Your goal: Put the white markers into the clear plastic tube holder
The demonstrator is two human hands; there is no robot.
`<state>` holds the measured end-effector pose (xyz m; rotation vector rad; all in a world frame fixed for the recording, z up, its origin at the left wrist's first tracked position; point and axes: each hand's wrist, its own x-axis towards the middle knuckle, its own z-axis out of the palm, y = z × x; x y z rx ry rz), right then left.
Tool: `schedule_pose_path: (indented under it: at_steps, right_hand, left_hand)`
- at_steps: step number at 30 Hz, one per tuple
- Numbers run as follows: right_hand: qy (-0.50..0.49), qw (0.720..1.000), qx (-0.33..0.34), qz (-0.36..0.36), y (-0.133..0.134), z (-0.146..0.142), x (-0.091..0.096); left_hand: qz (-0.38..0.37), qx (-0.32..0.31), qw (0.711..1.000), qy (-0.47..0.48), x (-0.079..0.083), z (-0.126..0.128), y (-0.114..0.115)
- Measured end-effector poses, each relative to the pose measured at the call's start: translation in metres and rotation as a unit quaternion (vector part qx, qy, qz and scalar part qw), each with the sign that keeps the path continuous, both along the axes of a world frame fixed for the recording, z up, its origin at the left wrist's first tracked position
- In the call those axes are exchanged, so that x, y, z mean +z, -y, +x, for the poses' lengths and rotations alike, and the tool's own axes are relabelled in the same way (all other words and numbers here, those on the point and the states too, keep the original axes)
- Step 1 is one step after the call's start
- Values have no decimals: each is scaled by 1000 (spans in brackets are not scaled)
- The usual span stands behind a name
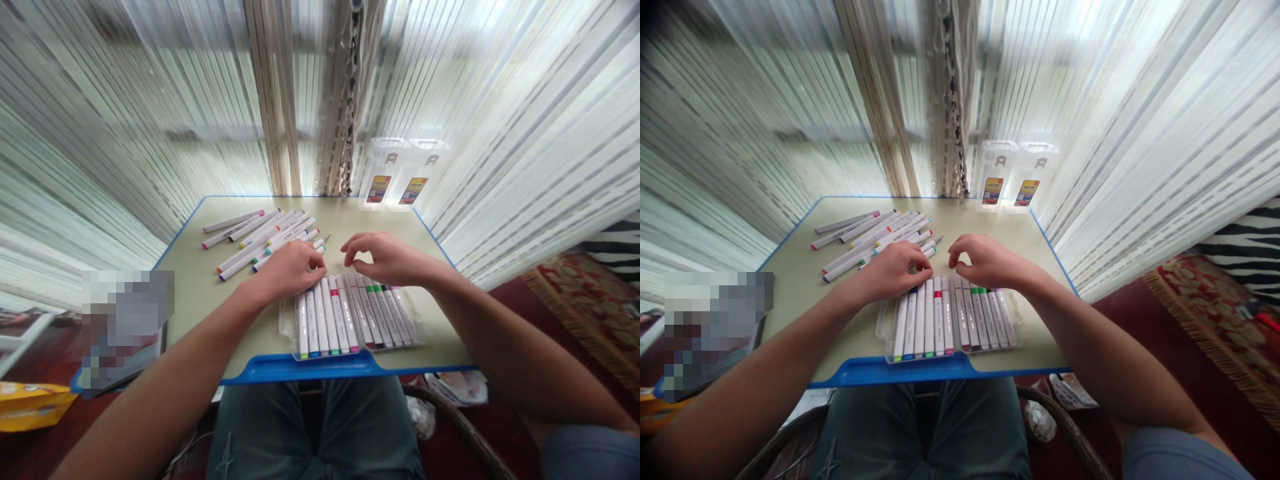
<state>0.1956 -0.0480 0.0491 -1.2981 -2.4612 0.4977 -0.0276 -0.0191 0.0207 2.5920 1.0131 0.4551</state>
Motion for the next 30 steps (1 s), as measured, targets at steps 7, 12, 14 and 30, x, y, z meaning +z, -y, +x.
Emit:
schedule_pose_path:
  at_steps: [7,12,14,30]
  right_hand:
    - [7,999,32,-27,4,14,-2]
    - [15,999,39,-17,5,8,-6]
    - [10,999,39,-14,5,8,-6]
    - [14,999,27,-45,5,19,-6]
  left_hand:
    - [-11,-42,999,21,-2,8,-3]
    - [-11,-40,999,13,-5,10,-5]
    - [-3,-32,999,3,-4,10,-4]
    - [-6,-28,1000,11,-3,9,-2]
